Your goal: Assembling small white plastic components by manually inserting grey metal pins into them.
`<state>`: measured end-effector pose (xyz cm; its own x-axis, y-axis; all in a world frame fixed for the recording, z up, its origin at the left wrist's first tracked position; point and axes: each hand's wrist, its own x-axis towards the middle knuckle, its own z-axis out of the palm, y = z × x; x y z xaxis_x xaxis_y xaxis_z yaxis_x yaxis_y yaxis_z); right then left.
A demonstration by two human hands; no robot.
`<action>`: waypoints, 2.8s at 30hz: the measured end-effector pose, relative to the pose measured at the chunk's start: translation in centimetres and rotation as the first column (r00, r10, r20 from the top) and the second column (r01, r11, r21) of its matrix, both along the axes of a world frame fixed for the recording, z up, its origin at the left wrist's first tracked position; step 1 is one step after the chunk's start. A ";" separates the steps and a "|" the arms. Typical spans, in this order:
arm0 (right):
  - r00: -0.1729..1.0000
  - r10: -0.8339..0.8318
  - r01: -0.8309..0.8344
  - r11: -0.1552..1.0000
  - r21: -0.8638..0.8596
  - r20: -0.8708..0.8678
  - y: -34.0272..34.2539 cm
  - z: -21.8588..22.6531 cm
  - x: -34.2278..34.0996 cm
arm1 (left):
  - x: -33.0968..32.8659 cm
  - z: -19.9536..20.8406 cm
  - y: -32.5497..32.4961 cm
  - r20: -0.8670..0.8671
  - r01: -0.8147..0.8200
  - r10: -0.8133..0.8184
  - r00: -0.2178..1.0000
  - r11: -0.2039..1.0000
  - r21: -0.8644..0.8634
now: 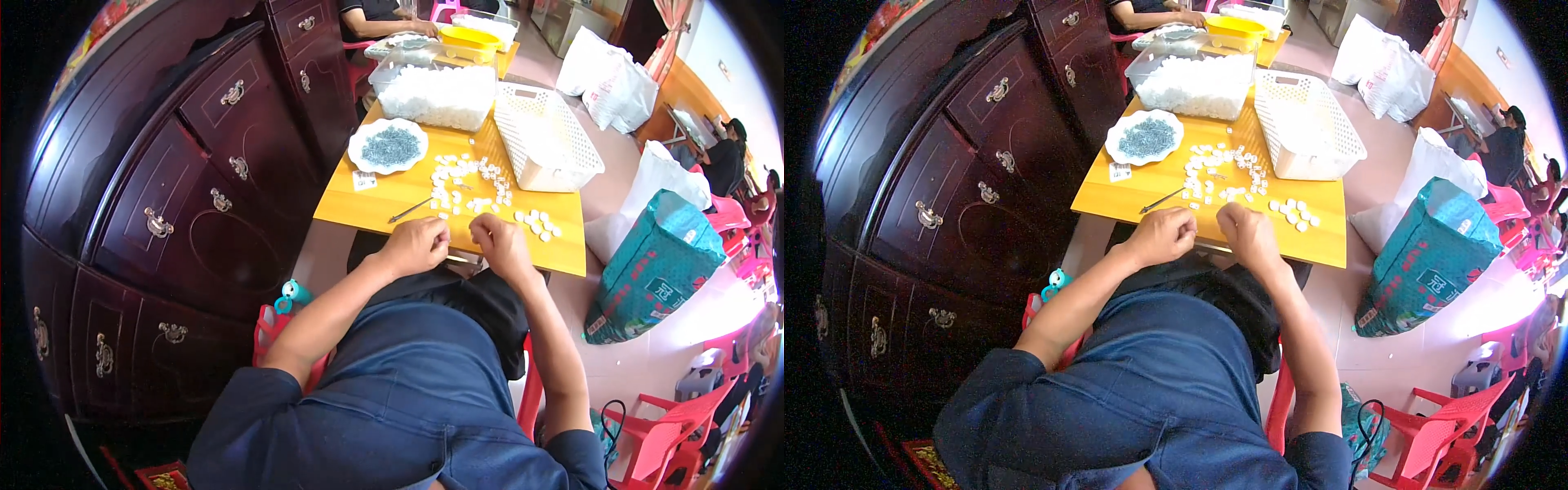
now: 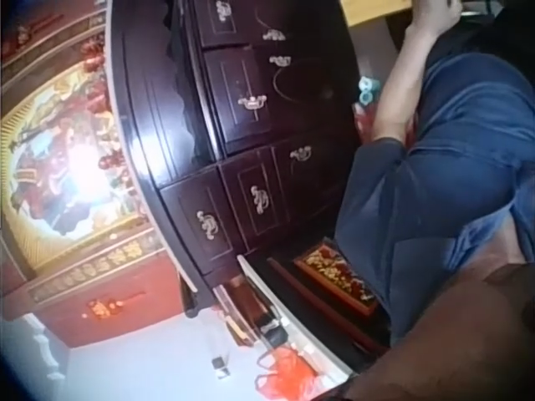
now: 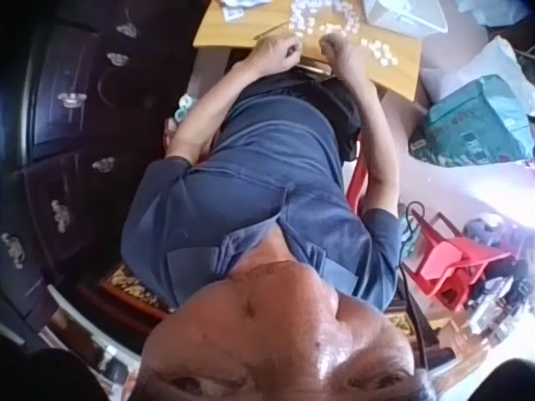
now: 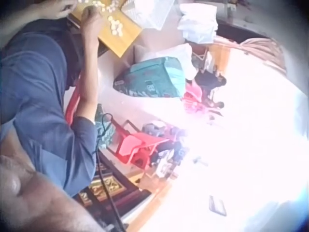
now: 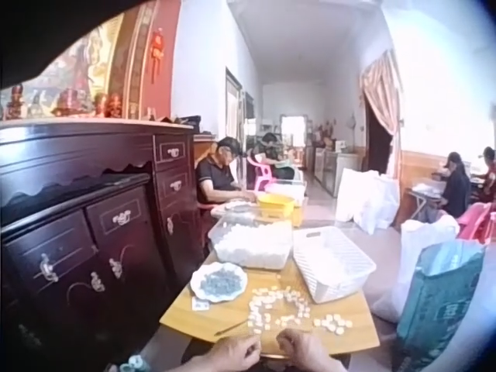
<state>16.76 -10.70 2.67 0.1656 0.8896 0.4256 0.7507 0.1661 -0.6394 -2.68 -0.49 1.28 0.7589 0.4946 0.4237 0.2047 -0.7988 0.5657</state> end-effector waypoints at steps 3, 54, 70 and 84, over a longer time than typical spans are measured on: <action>0.998 0.033 -0.034 0.999 -0.011 -0.059 -1.2 -0.7 -0.8 | 0.3 0.1 -1.1 -0.024 0.031 -0.030 0.999 0.998 0.063; 0.568 -0.006 -0.305 0.927 -0.217 -0.823 -2.1 -3.5 -1.3 | 0.7 -1.6 -1.3 0.209 0.135 -0.030 0.977 0.849 -0.511; 0.591 0.070 -0.271 0.956 -0.116 -0.804 -1.9 -3.7 -2.0 | 0.5 -1.5 -0.9 0.147 0.157 -0.085 0.985 0.790 -0.592; 0.666 0.060 -0.169 0.983 -0.072 -0.744 -1.6 -4.7 -2.6 | 0.8 -1.5 -1.4 0.135 0.097 -0.039 0.990 0.887 -0.451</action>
